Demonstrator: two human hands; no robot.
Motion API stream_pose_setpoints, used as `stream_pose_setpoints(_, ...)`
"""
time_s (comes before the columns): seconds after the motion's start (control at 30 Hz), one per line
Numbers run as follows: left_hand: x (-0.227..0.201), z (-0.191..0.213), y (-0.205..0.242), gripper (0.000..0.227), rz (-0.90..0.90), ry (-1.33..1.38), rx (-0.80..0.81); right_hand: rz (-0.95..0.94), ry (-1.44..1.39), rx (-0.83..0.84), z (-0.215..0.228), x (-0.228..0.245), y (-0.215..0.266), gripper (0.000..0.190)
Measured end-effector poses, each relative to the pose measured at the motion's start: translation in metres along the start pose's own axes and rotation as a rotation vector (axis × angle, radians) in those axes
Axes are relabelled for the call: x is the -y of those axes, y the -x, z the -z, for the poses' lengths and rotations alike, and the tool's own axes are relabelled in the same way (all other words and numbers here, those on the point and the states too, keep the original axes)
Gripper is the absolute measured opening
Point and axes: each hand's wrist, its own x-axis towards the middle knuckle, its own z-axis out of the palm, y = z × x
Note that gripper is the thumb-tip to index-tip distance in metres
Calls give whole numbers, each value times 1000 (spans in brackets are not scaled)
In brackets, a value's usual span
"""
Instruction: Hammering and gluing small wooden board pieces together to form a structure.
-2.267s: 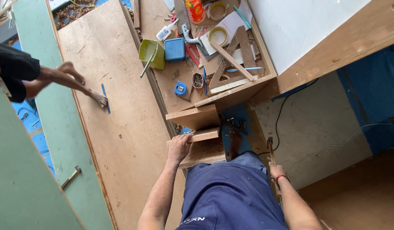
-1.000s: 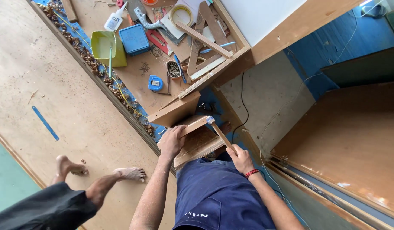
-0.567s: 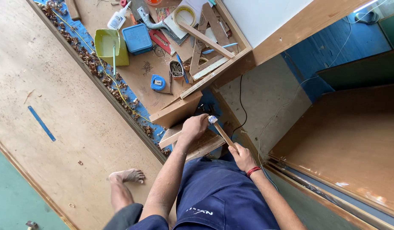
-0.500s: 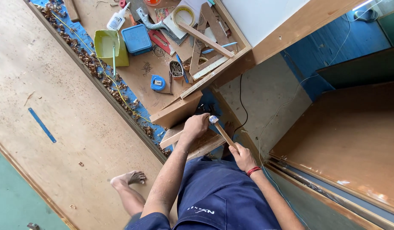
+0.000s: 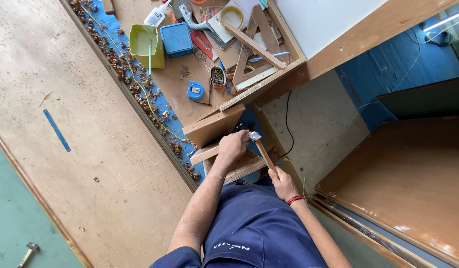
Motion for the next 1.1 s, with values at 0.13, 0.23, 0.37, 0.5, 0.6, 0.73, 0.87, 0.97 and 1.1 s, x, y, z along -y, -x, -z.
stream_pose_setpoints(0.13, 1, 20, 11, 36, 57, -37, -21, 16, 14, -26, 2, 5, -5, 53)
stream_pose_setpoints(0.23, 19, 34, 26, 39, 69, -104, 1, 21, 23, -19, -3, -5, -8, 53)
stream_pose_setpoints(0.37, 34, 58, 54, 40, 115, -210, 93, 47, 12, -26, -8, -18, -9, 53)
stream_pose_setpoints(0.5, 40, 74, 79, 40, 137, -218, 22, 75, -21, -51, -12, -21, -13, 53)
stream_pose_setpoints(0.6, 41, 80, 86, 37, 125, -189, -23, 53, -40, -48, -9, -13, 0, 52)
stream_pose_setpoints(0.73, 64, 97, 51, 35, 227, -67, -62, 46, -59, -41, -12, -12, -6, 49)
stream_pose_setpoints(0.87, 98, 124, -18, 32, 268, 84, -382, 34, -44, -31, -11, -20, -3, 50)
stream_pose_setpoints(0.97, 122, 136, -72, 27, 354, 180, -697, 24, -42, -50, -10, -23, 0, 50)
stream_pose_setpoints(1.1, 143, 136, -117, 24, 512, 153, -750, 6, -47, -37, -9, -25, 5, 50)
